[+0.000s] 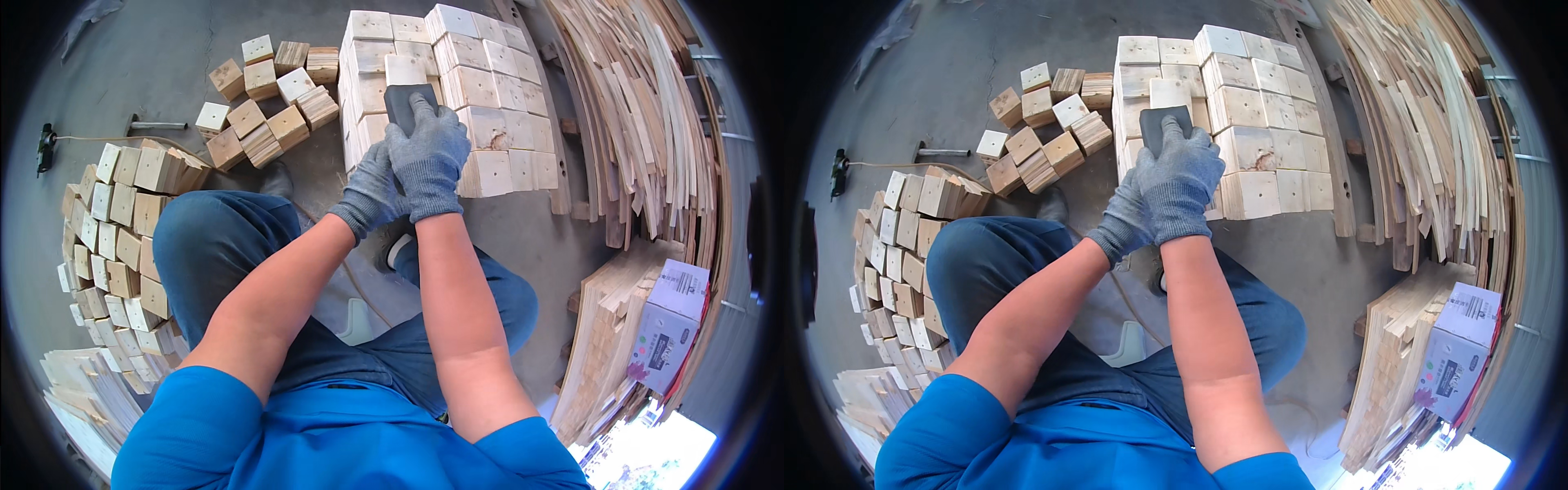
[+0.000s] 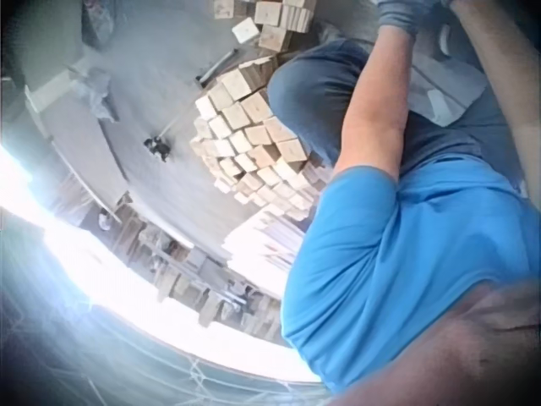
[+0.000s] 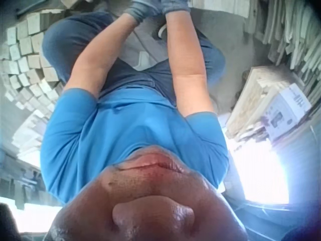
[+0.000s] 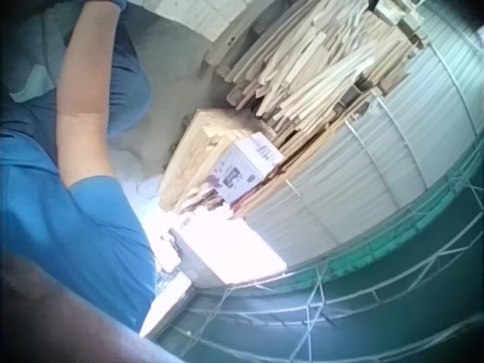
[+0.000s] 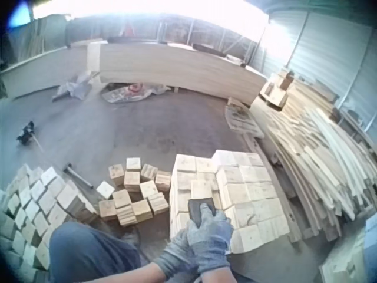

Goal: The person sits on a low stool and sands small rectangular wooden blocks using a sanding block. They pick up each block, sand its surfaces, and place it into a growing pile of finished pieces.

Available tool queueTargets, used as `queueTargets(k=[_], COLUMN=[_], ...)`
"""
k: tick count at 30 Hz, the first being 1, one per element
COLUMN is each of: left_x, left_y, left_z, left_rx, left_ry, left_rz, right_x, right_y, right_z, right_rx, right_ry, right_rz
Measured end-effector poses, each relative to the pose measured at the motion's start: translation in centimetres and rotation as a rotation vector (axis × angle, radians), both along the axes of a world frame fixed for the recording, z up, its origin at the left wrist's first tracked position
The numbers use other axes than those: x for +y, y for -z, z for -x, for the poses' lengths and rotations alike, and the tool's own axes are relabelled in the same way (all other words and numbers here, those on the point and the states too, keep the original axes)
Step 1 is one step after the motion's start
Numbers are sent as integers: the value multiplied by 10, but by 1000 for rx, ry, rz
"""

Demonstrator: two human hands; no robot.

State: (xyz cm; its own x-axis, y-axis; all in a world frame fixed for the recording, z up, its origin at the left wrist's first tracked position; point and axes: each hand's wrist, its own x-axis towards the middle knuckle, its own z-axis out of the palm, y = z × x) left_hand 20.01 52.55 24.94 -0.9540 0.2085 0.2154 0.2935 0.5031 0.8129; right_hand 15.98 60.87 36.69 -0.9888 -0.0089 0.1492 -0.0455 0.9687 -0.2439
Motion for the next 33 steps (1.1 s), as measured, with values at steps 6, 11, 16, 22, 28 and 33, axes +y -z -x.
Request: queueTargets(k=[6,11,16,22,28,33], left_x=[-7,-3,-3,-3,-3,-5], left_y=[14,10,18,-5,-17,15], left_z=[-7,-11,-9,0,0,-12], left_rx=[81,13,2,-138,-112,-27], left_ry=[-10,-119,-132,48,50,-76], left_rz=[-64,-154,-145,77,162,-125], right_x=[17,48,43,13,9,38], right_y=[5,7,5,4,-5,-1], right_z=[-59,-138,-124,-23,-10,-96], right_rx=[36,1,23,58,-13,21], right_ry=[-30,2,-24,-24,-7,-15], right_rz=[45,33,9,46,50,75])
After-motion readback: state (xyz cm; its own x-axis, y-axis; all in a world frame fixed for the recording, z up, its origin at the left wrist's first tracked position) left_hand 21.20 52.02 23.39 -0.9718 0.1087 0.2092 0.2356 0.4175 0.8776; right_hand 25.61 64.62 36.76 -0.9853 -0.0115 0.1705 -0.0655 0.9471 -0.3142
